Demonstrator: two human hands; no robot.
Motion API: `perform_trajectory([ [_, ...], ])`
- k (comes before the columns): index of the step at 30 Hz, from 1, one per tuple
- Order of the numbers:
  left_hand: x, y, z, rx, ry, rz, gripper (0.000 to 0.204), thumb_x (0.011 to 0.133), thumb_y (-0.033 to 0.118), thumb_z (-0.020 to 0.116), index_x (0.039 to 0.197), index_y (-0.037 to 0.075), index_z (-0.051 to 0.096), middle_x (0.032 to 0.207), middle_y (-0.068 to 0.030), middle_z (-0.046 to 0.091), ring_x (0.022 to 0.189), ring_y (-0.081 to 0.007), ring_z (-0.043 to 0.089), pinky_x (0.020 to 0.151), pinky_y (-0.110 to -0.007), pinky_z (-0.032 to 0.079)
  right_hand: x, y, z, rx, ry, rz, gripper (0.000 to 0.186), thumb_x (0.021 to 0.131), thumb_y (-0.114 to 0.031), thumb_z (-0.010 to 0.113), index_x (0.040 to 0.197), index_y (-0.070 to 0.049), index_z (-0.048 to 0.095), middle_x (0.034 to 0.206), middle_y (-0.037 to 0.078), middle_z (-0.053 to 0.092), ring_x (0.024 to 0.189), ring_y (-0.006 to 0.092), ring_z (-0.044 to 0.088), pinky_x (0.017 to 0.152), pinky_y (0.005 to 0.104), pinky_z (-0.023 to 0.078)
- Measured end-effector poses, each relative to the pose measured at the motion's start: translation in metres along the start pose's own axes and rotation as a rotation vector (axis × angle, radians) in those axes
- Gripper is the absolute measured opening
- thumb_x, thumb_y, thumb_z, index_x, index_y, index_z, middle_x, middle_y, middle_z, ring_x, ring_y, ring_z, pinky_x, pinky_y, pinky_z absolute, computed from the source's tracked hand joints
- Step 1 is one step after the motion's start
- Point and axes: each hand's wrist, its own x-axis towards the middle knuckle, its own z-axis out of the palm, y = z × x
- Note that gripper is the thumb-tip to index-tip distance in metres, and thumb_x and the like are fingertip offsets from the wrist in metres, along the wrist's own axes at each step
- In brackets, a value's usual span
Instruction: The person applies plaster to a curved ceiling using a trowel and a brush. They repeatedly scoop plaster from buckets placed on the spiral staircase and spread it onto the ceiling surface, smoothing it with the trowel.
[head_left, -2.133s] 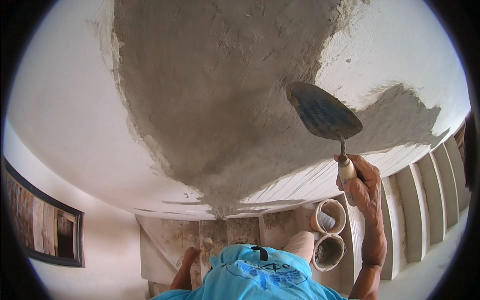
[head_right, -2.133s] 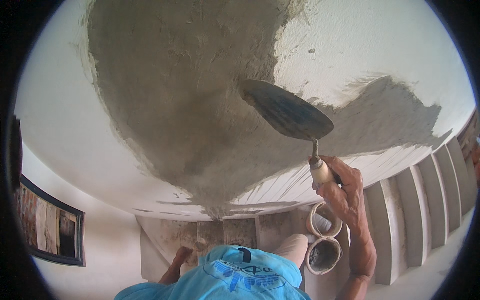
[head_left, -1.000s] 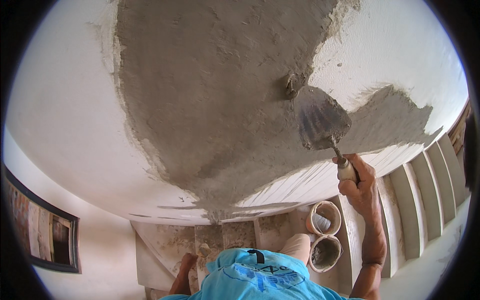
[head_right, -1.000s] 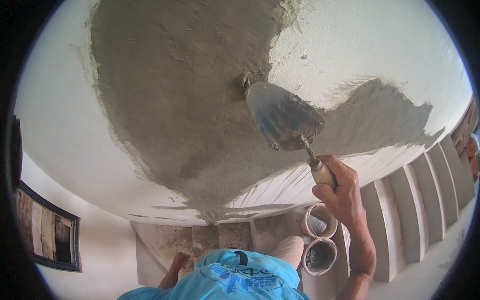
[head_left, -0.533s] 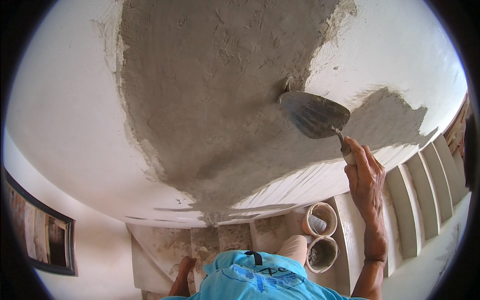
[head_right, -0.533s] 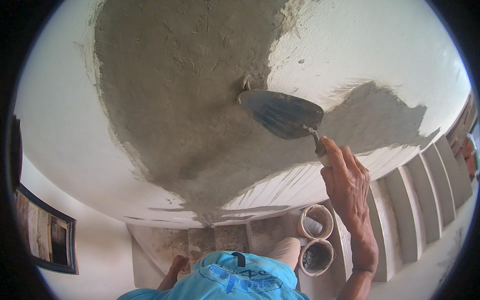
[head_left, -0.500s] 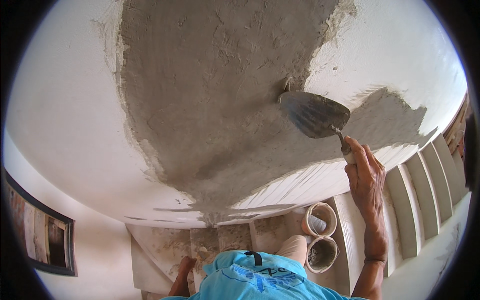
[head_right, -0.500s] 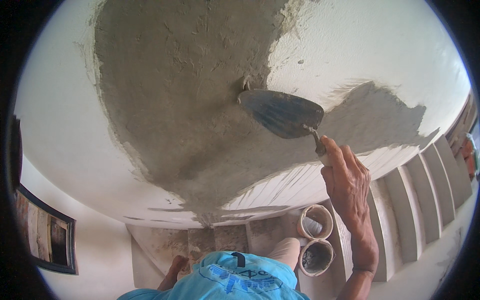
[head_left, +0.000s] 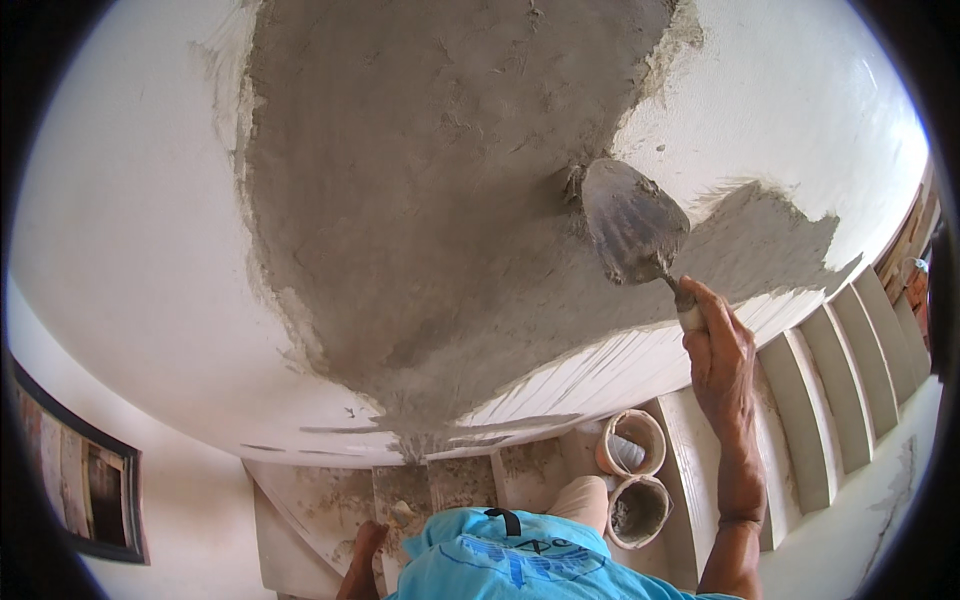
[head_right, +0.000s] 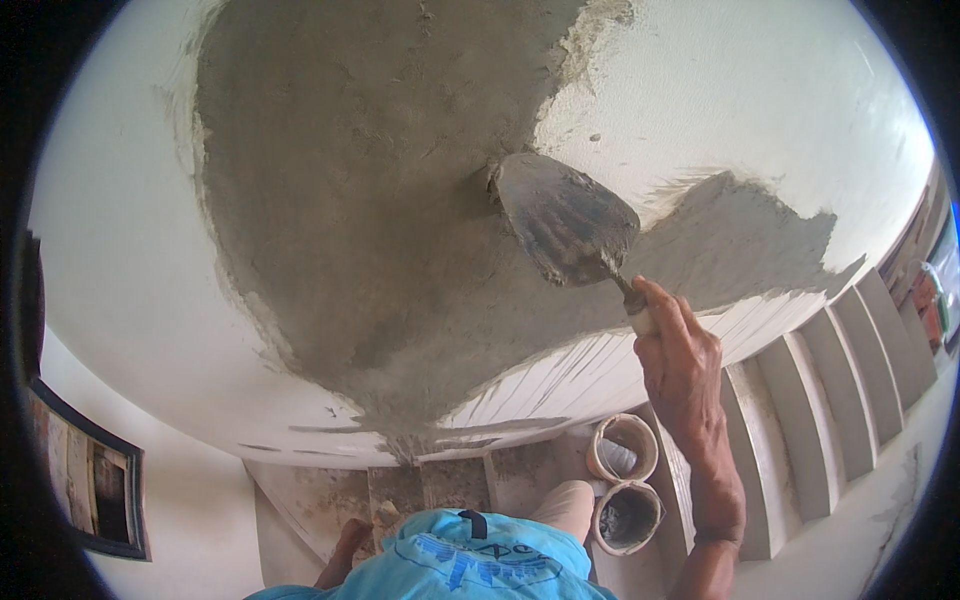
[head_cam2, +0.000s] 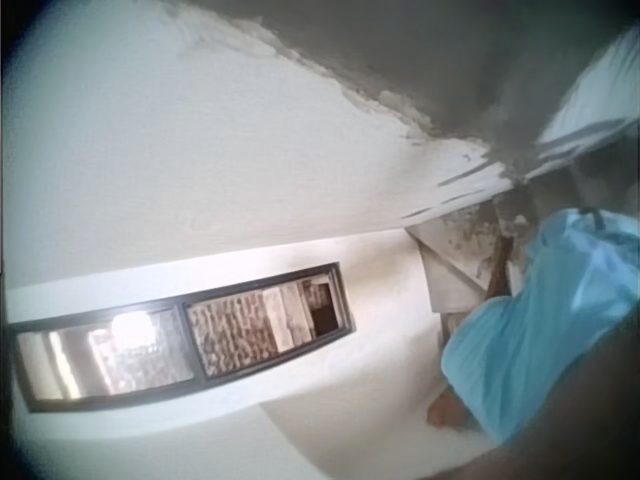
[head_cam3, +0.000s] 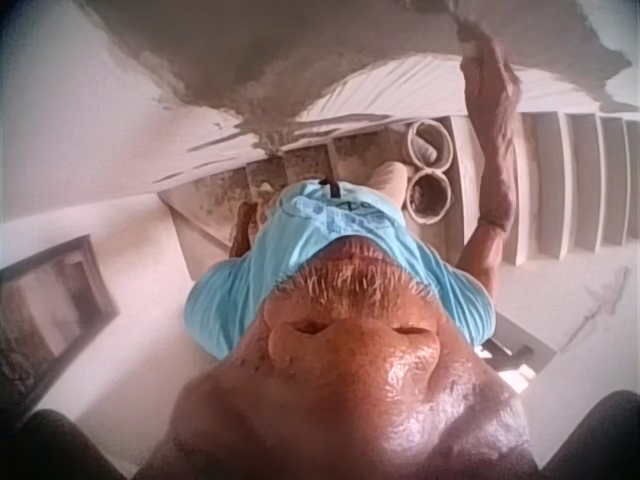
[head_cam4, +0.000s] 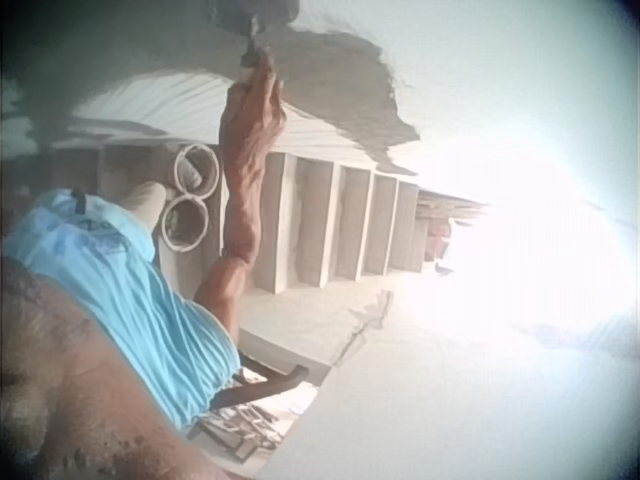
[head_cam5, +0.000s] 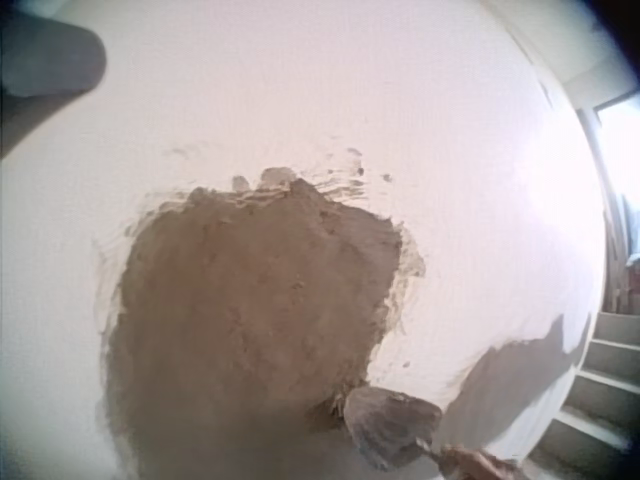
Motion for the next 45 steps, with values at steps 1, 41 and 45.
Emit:
perform_trajectory([
  [1, 0.0, 0.002, 0.001, -0.047, 0.008, -0.007, 0.045, 0.091, 0.029, 0.063, 0.075, -0.013, 0.064, 0.068, -0.0233, 0.067, 0.062, -0.0366, 0.071, 0.059, -0.046, 0.059, -0.004, -0.001, 0.003, 0.006, -0.015, 0.023, 0.048, 0.08, 0.004, 0.055, 0.128, -0.002, 0.06, 0.094, 0.019, 0.066, 0.073, 0.0335, 0.067, 0.066, 0.0422, 0.053],
  [41, -0.006, 0.042, -0.028, -0.153, -0.045, -0.213, 0.041, 0.089, 0.03, 0.064, 0.077, -0.009, 0.067, 0.069, -0.0242, 0.067, 0.063, -0.035, 0.071, 0.057, -0.043, 0.057, -0.03, -0.035, 0.021, 0.184, -0.25, 0.182, 0.046, 0.082, 0.005, 0.056, 0.128, -0.001, 0.061, 0.097, 0.021, 0.067, 0.082, 0.0377, 0.069, 0.075, 0.0414, 0.054],
  [45, 0.016, -0.012, -0.004, -0.013, -0.062, 0.004, 0.044, 0.088, 0.033, 0.063, 0.078, -0.009, 0.067, 0.07, -0.0275, 0.066, 0.066, -0.0401, 0.071, 0.062, -0.047, 0.057, -0.031, -0.033, 0.02, 0.211, -0.169, 0.188, 0.048, 0.081, 0.005, 0.054, 0.127, 0.001, 0.061, 0.095, 0.022, 0.066, 0.077, 0.0318, 0.067, 0.074, 0.0385, 0.053],
])
